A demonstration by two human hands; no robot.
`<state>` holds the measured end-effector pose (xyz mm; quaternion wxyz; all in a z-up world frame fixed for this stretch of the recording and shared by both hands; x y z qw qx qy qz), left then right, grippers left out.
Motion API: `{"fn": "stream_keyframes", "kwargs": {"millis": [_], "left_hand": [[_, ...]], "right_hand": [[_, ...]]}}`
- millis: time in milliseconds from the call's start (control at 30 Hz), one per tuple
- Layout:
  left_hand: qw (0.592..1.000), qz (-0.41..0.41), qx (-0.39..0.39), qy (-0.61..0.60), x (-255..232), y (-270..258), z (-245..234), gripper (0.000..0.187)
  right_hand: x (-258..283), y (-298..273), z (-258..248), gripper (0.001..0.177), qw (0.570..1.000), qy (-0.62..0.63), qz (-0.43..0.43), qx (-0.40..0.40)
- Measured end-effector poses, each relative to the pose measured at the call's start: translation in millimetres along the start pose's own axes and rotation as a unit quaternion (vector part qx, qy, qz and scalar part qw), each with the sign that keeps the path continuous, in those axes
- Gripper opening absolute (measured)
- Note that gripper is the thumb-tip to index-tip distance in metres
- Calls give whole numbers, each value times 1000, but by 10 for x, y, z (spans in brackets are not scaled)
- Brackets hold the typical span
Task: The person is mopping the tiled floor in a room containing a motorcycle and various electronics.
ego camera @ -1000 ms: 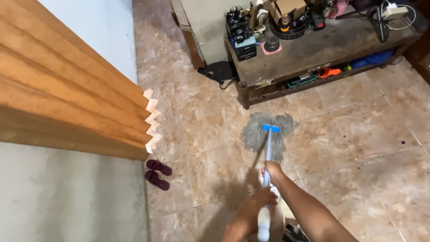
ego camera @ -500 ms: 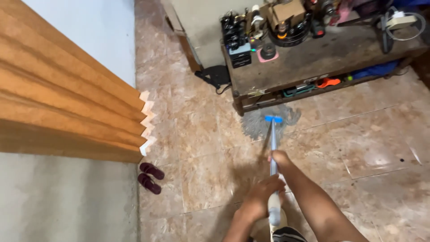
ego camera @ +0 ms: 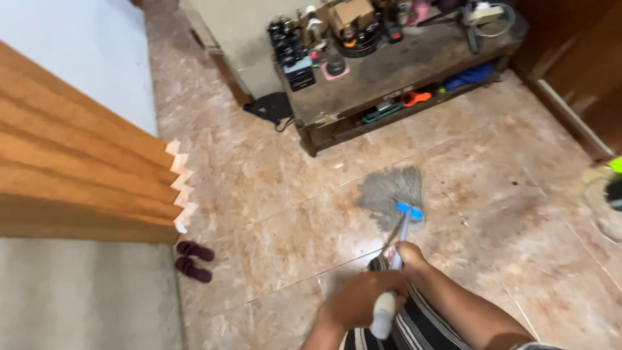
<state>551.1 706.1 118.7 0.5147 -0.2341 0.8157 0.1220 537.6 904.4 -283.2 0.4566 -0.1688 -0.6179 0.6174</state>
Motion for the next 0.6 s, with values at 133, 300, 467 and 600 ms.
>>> {"fn": "stream_keyframes", "kwargs": {"millis": [133,300,467,600], "left_hand": [[999,47,21,-9,-120,128,325,15],[987,115,48,-103,-144,285,387,20],[990,-91,20,-101,-292,647,210,19],[996,22,-71,-47,-82,1218,307,22]], "right_hand": [[60,-183,-638,17,996,-38,-25,-72],[43,36,-891,4,994,92,-26,-49],[446,118,-459,6,994,112,-10,2],[886,1061,-371,6,987,94,-102,82]]}}
Point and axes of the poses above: each hand's wrist, its own y-axis towards the middle knuckle, its own z-axis out of the palm, x = y × z, the point moved 2 cm from there along y, towards the middle knuckle, and after that the axes turned 1 degree about -z, right-handed, at the moved point
